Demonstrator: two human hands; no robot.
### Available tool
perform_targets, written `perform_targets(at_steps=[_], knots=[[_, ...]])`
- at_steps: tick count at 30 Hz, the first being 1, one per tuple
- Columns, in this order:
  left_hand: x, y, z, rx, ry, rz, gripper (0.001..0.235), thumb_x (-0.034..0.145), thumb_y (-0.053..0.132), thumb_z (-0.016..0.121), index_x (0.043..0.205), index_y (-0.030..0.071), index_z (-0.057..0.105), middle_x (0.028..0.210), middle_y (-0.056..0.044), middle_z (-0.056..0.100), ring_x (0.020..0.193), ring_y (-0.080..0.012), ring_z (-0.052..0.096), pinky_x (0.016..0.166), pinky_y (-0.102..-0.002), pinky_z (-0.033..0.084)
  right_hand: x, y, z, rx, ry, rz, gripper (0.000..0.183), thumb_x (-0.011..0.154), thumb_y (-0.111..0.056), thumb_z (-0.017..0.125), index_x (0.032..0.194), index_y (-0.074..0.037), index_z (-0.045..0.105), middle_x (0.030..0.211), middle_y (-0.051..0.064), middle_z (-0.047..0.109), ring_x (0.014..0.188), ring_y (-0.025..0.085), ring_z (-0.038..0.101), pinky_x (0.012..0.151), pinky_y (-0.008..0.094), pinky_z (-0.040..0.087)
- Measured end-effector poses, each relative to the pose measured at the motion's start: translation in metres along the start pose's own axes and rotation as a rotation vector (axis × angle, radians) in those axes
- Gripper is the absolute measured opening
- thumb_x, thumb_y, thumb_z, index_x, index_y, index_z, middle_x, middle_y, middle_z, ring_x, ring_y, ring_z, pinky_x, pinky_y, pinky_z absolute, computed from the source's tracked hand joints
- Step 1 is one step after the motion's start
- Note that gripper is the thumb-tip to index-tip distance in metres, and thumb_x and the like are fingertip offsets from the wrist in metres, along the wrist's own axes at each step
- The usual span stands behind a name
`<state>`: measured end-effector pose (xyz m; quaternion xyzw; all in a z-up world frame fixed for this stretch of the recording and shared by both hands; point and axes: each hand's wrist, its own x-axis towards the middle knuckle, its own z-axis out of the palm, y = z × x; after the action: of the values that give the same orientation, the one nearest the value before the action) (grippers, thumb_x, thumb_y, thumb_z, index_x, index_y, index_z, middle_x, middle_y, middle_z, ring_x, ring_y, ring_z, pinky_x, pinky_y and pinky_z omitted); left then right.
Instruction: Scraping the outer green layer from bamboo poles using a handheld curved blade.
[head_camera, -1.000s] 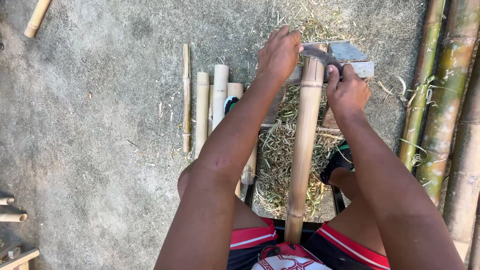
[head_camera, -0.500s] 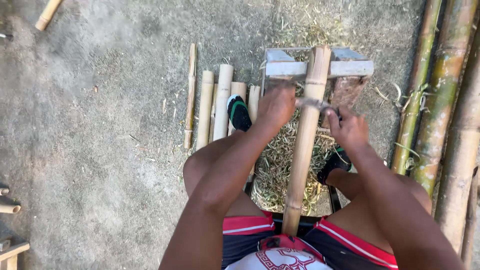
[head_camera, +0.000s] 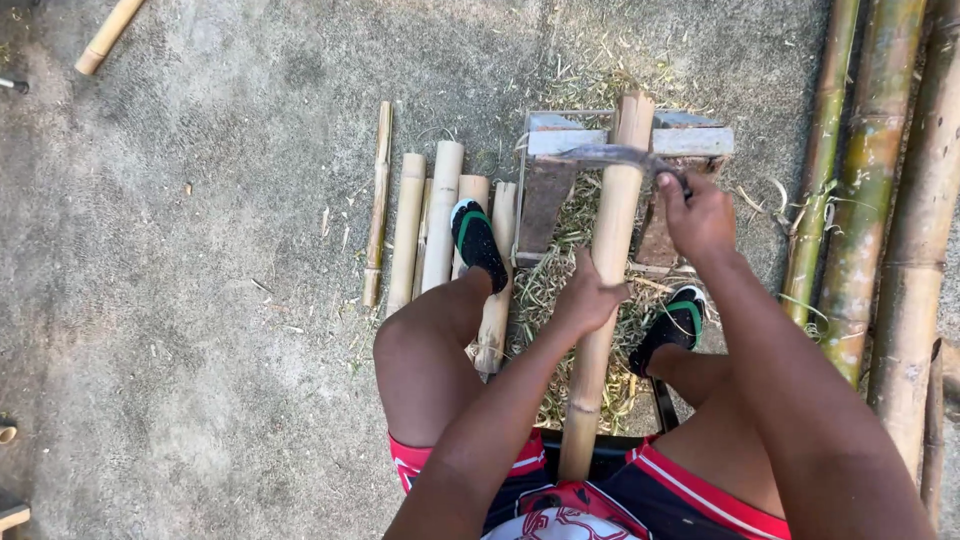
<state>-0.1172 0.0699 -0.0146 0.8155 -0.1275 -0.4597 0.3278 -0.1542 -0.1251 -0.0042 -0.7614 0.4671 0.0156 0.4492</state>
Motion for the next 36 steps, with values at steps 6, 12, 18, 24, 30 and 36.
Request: perform_targets(at_steps=[6, 12, 18, 24, 30, 36], knots=[[0.03, -0.037, 0.001, -0.158, -0.168, 0.15, 0.103, 0.075, 0.037, 0.084, 0.147, -0.005, 0.024, 0.123, -0.03, 0.063, 0.108, -0.0363, 0.069, 0.096, -0.048, 0.057, 0.038, -0.016, -0.01, -0.18, 0.094, -0.102, 0.045, 0.108, -0.051, 0.06, 0.104, -0.009, 0.072, 0.066, 0.009, 0.067, 0.058, 0.026, 0.063, 0.059, 0.048, 0.048], [0.042, 0.052, -0.059, 0.398, 0.504, 0.557, 0.061, 0.095, 0.042, 0.071, 0.137, 0.002, 0.053, 0.125, -0.021, 0.06, 0.114, -0.0353, 0.06, 0.093, -0.052, 0.047, 0.07, -0.023, -0.025, -0.196, 0.196, -0.227, 0.042, 0.108, -0.047, 0.065, 0.1, -0.007, 0.073, 0.072, 0.013, 0.069, 0.067, 0.033, 0.068, 0.066, 0.051, 0.05], [0.164, 0.124, -0.093, 0.376, 0.655, 0.668, 0.029, 0.092, 0.03, 0.07, 0.108, 0.007, 0.072, 0.107, -0.008, 0.067, 0.102, -0.0262, 0.063, 0.092, -0.044, 0.052, 0.077, -0.028, -0.029, -0.234, 0.204, -0.249, 0.049, 0.111, -0.049, 0.066, 0.094, -0.003, 0.069, 0.069, 0.018, 0.067, 0.068, 0.038, 0.067, 0.067, 0.053, 0.049], [0.177, 0.141, -0.096, 0.319, 0.536, 0.499, 0.022, 0.087, 0.033, 0.071, 0.09, 0.012, 0.076, 0.1, -0.008, 0.07, 0.101, -0.0247, 0.067, 0.088, -0.044, 0.056, 0.086, -0.019, -0.026, -0.245, 0.263, -0.365, 0.045, 0.112, -0.045, 0.068, 0.095, -0.004, 0.07, 0.069, 0.017, 0.066, 0.065, 0.039, 0.067, 0.065, 0.052, 0.05], [0.201, 0.101, -0.079, 0.333, 0.678, 0.637, 0.018, 0.088, 0.03, 0.071, 0.082, 0.014, 0.076, 0.113, -0.016, 0.07, 0.113, -0.0343, 0.063, 0.082, -0.047, 0.057, 0.074, -0.013, -0.02, -0.311, 0.286, -0.414, 0.044, 0.115, -0.042, 0.065, 0.096, -0.004, 0.07, 0.066, 0.014, 0.067, 0.06, 0.033, 0.069, 0.062, 0.051, 0.053], [0.103, 0.087, -0.093, 0.359, 0.434, 0.549, 0.017, 0.095, 0.024, 0.067, 0.09, 0.01, 0.075, 0.098, -0.012, 0.071, 0.091, -0.0294, 0.072, 0.076, -0.047, 0.058, 0.023, -0.01, -0.021, -0.433, 0.003, -0.183, 0.048, 0.111, -0.049, 0.052, 0.106, -0.004, 0.07, 0.059, 0.017, 0.066, 0.05, 0.029, 0.065, 0.055, 0.047, 0.054]])
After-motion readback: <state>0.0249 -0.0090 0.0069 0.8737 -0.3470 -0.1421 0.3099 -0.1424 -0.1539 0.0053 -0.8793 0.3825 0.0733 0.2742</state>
